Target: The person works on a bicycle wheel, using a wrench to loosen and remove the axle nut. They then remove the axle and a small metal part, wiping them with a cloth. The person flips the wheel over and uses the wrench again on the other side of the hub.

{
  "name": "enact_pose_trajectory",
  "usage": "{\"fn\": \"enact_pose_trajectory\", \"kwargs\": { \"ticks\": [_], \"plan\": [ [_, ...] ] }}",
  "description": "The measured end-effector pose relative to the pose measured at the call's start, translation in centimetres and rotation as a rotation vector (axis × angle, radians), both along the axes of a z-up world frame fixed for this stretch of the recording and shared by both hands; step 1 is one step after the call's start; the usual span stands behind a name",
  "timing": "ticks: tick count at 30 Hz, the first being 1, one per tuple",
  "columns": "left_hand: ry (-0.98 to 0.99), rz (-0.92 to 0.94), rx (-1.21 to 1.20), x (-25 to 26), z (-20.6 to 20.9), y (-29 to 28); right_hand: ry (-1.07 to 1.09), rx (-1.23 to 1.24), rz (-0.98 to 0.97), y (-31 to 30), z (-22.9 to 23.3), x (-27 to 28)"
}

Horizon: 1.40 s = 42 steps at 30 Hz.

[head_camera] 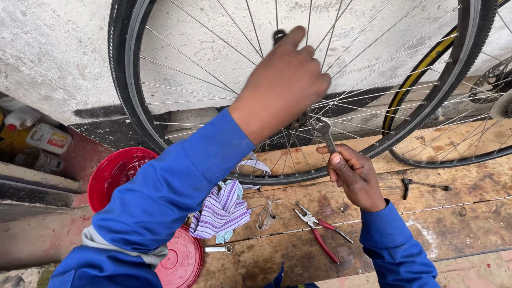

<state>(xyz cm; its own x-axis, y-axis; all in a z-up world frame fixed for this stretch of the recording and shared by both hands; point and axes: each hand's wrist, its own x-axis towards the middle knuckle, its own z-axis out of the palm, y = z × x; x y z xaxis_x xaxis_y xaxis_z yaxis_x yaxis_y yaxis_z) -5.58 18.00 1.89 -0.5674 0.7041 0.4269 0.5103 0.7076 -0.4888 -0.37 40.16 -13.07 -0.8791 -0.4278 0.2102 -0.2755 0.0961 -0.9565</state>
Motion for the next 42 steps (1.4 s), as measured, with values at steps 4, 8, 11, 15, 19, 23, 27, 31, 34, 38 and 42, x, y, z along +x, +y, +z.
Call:
{"fn": "enact_pose_trajectory", "kwargs": {
  "ticks": [4,8,11,15,19,23,27,31,34,38,42],
  "plan": [
    [0.082,0.095,-0.189,0.2,0.0,3.3,-0.028,-0.066,-0.053,-0.3,0.0,0.2],
    [0.063,0.108,-0.236,-0.7,-1.2,4.7,-0.041,-0.164,-0.144,-0.6,-0.1,0.6],
    [0.061,0.019,-0.140,-2.1,-1.7,4.3,-0.046,-0.210,-0.206,-0.2,-0.4,0.8],
    [0.124,-0.037,0.023,-0.5,-0.8,1.2,-0.081,-0.228,-0.226,0.8,-0.8,1.0],
    [0.118,-0.030,0.181,2.0,-1.2,-2.4,-0.100,-0.242,-0.233,1.3,-1.5,0.7],
    [0.085,0.053,0.316,4.3,-3.8,-4.2,-0.127,-0.261,-0.217,0.6,-1.6,0.5],
    [0.048,0.125,0.594,5.9,-6.2,-4.9,-0.093,-0.298,-0.186,-0.7,-2.6,-0.4],
    [0.065,0.152,0.851,7.5,-8.6,-4.7,-0.056,-0.350,-0.148,-2.4,-2.4,-0.5],
    [0.042,0.243,1.010,8.8,-10.0,-3.8,-0.053,-0.327,-0.124,-3.0,-2.7,-0.7],
    [-0.014,0.312,1.149,9.1,-13.8,-2.5,-0.059,-0.344,-0.104,-3.5,-3.8,-1.0],
    [-0.094,0.261,1.335,8.8,-16.6,-0.9,-0.076,-0.318,-0.107,-3.8,-2.5,0.2]
  ]
}}
